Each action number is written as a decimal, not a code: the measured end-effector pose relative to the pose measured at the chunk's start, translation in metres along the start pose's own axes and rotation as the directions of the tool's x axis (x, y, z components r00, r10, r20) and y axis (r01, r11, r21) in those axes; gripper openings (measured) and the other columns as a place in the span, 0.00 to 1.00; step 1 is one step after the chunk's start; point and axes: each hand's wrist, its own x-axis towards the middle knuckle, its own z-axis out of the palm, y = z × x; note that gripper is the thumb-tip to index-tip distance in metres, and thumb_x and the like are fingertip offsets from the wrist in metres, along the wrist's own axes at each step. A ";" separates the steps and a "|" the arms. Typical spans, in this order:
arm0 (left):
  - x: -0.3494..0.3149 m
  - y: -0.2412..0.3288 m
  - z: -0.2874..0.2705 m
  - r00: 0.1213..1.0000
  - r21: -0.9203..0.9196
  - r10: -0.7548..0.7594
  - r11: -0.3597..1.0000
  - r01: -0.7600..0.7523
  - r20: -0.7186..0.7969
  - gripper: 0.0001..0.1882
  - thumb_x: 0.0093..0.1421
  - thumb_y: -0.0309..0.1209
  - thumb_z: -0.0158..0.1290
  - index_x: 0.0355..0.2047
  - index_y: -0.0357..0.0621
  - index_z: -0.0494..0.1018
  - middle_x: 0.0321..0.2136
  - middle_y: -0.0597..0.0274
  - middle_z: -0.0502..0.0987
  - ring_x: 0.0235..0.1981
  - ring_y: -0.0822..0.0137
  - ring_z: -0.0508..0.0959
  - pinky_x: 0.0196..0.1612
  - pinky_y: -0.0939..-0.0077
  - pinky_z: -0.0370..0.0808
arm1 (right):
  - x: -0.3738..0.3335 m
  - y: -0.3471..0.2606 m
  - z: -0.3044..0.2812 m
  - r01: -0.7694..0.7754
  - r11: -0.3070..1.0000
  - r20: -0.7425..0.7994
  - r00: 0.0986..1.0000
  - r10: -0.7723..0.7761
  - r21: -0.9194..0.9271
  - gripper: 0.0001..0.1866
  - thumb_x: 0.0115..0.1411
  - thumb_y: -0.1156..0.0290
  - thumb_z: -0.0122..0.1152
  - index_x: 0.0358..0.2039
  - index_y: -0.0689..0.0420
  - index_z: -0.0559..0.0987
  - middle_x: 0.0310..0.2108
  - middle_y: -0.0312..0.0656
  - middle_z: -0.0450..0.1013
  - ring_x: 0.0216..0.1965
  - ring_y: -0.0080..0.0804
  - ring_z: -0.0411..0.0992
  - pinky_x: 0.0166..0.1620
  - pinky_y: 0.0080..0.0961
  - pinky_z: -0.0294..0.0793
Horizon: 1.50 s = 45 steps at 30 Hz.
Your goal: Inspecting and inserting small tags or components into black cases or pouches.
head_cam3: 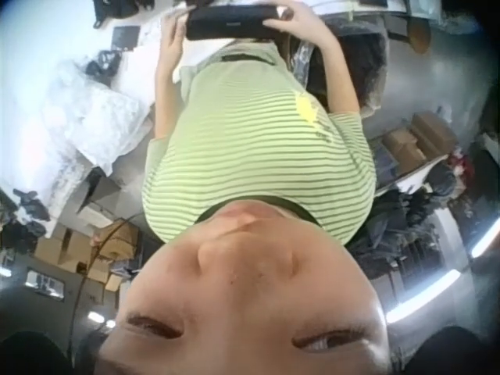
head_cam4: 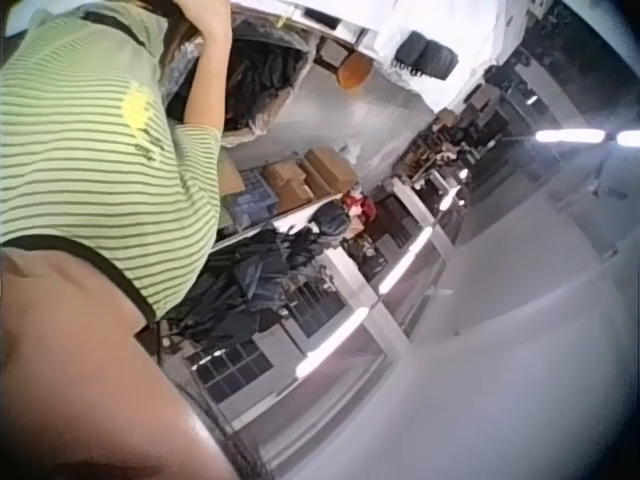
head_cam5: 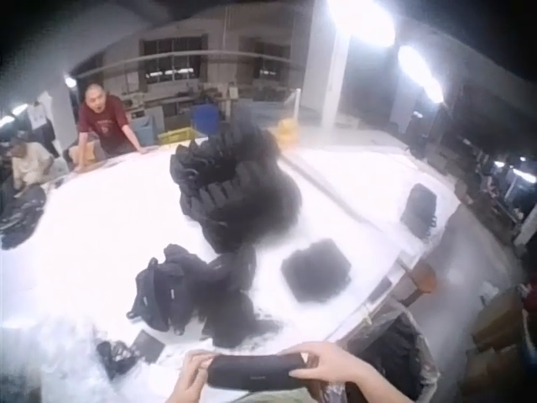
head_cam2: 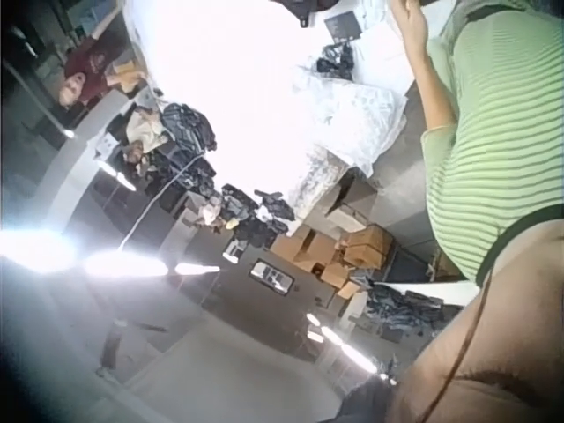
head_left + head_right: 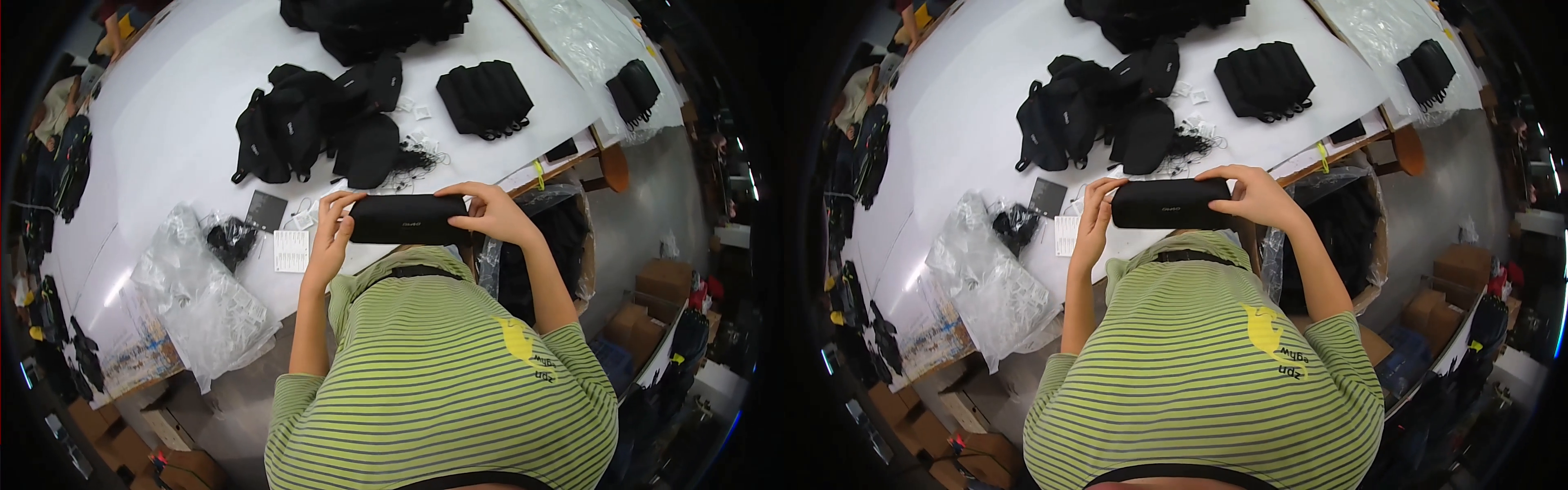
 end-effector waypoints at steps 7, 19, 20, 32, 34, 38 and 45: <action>0.010 -0.048 0.024 0.924 -0.116 -0.382 0.919 0.376 -0.030 0.13 0.63 0.36 0.47 0.43 0.42 0.72 0.41 0.59 0.68 0.39 0.68 0.73 0.42 0.76 0.70 | 0.007 0.104 -0.066 0.060 0.960 -0.670 0.728 0.146 0.274 0.27 0.49 0.73 0.66 0.52 0.58 0.71 0.39 0.45 0.71 0.20 0.20 0.72 0.23 0.15 0.69; -0.049 -0.126 0.037 0.738 0.396 -0.339 0.675 0.622 -0.583 0.20 0.51 0.27 0.56 0.46 0.41 0.68 0.44 0.50 0.65 0.48 0.52 0.65 0.51 0.63 0.64 | 0.124 0.244 -0.207 -0.440 0.882 -0.887 0.457 0.057 -0.170 0.32 0.45 0.69 0.61 0.54 0.48 0.67 0.42 0.52 0.66 0.44 0.51 0.69 0.48 0.39 0.69; -0.055 -0.129 0.043 0.746 0.387 -0.343 0.689 0.613 -0.571 0.20 0.51 0.26 0.56 0.46 0.41 0.68 0.44 0.50 0.65 0.48 0.52 0.65 0.51 0.63 0.64 | 0.129 0.261 -0.206 -0.432 0.866 -0.814 0.579 0.053 -0.251 0.34 0.44 0.72 0.59 0.56 0.48 0.65 0.43 0.53 0.66 0.45 0.53 0.68 0.50 0.40 0.69; -0.033 -0.126 0.080 0.732 0.353 -0.377 0.691 0.630 -0.568 0.08 0.51 0.28 0.58 0.32 0.42 0.73 0.34 0.60 0.67 0.26 0.66 0.69 0.32 0.74 0.69 | 0.115 0.194 -0.117 0.087 0.946 -0.620 0.736 -0.273 -0.313 0.05 0.50 0.72 0.59 0.29 0.56 0.76 0.26 0.40 0.68 0.28 0.35 0.69 0.34 0.33 0.69; -0.032 -0.125 0.077 0.716 0.309 -0.382 0.711 0.632 -0.584 0.09 0.51 0.28 0.57 0.33 0.42 0.72 0.34 0.58 0.67 0.28 0.65 0.68 0.33 0.73 0.68 | 0.120 0.184 -0.058 0.120 0.948 -0.398 0.886 -0.237 -0.295 0.07 0.48 0.70 0.64 0.28 0.55 0.76 0.28 0.41 0.68 0.31 0.38 0.71 0.34 0.32 0.69; -0.055 -0.139 0.027 0.589 0.437 -0.076 0.594 0.675 -0.805 0.18 0.51 0.31 0.58 0.41 0.42 0.69 0.39 0.54 0.65 0.39 0.58 0.65 0.42 0.66 0.65 | 0.130 0.166 -0.006 -0.006 0.914 -0.284 0.951 -0.120 -0.406 0.08 0.46 0.67 0.65 0.23 0.55 0.75 0.28 0.41 0.69 0.31 0.39 0.72 0.34 0.34 0.71; -0.100 -0.146 -0.037 0.515 0.476 -0.157 0.227 0.850 -0.843 0.40 0.40 0.44 0.66 0.51 0.42 0.63 0.49 0.49 0.63 0.54 0.48 0.61 0.55 0.52 0.59 | 0.133 0.179 0.002 -0.067 0.900 -0.314 0.946 -0.080 -0.431 0.06 0.46 0.69 0.63 0.22 0.56 0.76 0.27 0.41 0.69 0.29 0.41 0.71 0.32 0.34 0.72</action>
